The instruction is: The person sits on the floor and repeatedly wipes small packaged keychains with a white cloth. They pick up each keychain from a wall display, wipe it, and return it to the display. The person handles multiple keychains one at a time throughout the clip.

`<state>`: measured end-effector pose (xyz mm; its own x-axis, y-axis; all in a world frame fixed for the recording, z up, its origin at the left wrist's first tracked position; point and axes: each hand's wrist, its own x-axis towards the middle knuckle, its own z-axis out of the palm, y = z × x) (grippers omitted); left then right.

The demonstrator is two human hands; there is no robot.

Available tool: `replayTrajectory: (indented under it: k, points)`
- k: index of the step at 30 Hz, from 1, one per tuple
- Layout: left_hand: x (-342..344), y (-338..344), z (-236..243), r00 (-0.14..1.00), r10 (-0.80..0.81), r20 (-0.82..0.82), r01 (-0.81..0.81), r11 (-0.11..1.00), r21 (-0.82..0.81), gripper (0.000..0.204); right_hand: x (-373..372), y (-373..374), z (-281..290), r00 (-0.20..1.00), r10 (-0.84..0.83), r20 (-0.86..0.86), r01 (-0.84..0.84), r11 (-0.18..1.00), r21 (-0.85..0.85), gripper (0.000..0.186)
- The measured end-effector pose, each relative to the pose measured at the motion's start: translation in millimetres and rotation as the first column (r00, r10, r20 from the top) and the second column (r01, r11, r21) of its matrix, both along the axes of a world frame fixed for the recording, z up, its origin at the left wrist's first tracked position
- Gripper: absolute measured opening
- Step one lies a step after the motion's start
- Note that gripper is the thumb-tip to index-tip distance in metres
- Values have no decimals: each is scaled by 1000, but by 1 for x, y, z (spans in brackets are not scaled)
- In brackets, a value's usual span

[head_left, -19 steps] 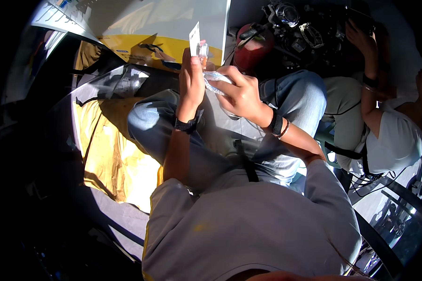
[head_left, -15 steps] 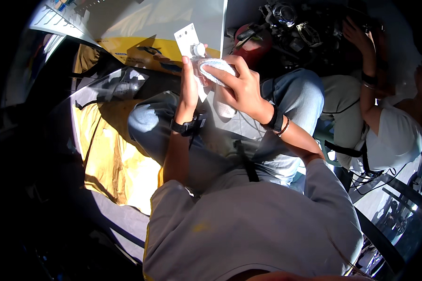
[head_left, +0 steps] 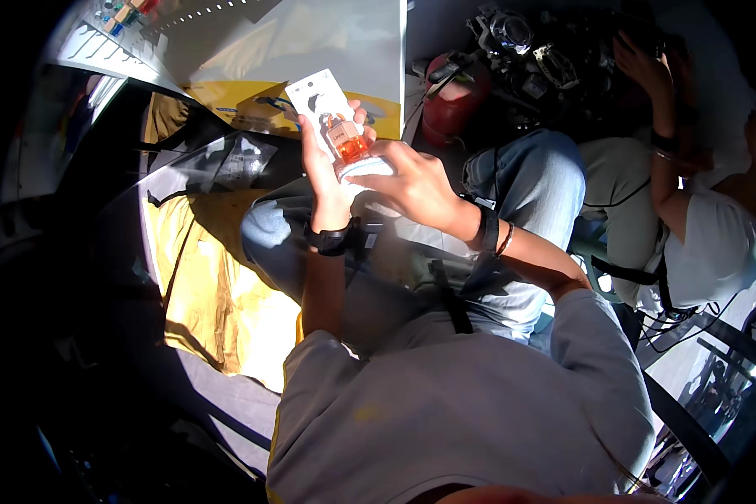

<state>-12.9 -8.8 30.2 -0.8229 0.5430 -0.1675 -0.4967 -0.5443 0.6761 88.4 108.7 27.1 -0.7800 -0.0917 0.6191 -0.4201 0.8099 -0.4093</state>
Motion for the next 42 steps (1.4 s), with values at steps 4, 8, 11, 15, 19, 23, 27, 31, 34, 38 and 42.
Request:
replayTrajectory:
  k: [4, 8, 11, 15, 19, 23, 27, 31, 34, 38, 42]
  points:
    - [4, 0, 7, 997, 31, 72, -33, 999, 29, 63, -5, 22, 14, 998, 27, -65, -30, 999, -46, 40]
    - [0, -2, -4, 998, -6, 63, -2, 993, 122, 54, -7, 29, 16, 998, 31, -55, -36, 994, -104, 37]
    - [0, -1, 1, 996, -25, 89, 13, 990, 140, 53, -6, 33, 13, 998, -4, -65, -5, 990, -141, 44]
    - [-7, -10, -7, 945, -293, -145, 325, 893, 313, 57, -9, 34, 13, 993, -15, -113, -36, 901, -433, 54]
    - [21, 14, 8, 958, 223, -178, -239, 968, -76, 61, -6, 20, 15, 972, 229, 48, -181, 869, -461, 55]
    - [16, 12, 0, 879, 290, -378, -350, 931, -101, 69, -9, 9, -7, 947, 298, 120, -188, 816, -546, 52]
    - [14, 15, -8, 821, 379, -427, -429, 903, -24, 72, -3, 4, -1, 926, 327, 187, -156, 785, -599, 52]
    - [15, 12, -9, 880, 364, -305, -392, 919, -34, 72, -1, -4, 0, 950, 266, 161, -126, 802, -584, 56]
    - [8, 7, -12, 924, 324, -205, -329, 944, 10, 73, 4, -4, -3, 949, 252, 190, -114, 836, -537, 58]
    - [4, 4, -16, 933, 337, -129, -338, 941, 16, 73, 5, -4, -2, 961, 159, 225, -56, 912, -407, 51]
    - [6, 8, -8, 930, 367, 0, -367, 930, -22, 70, 8, -5, -3, 961, 103, 257, -26, 957, -289, 48]
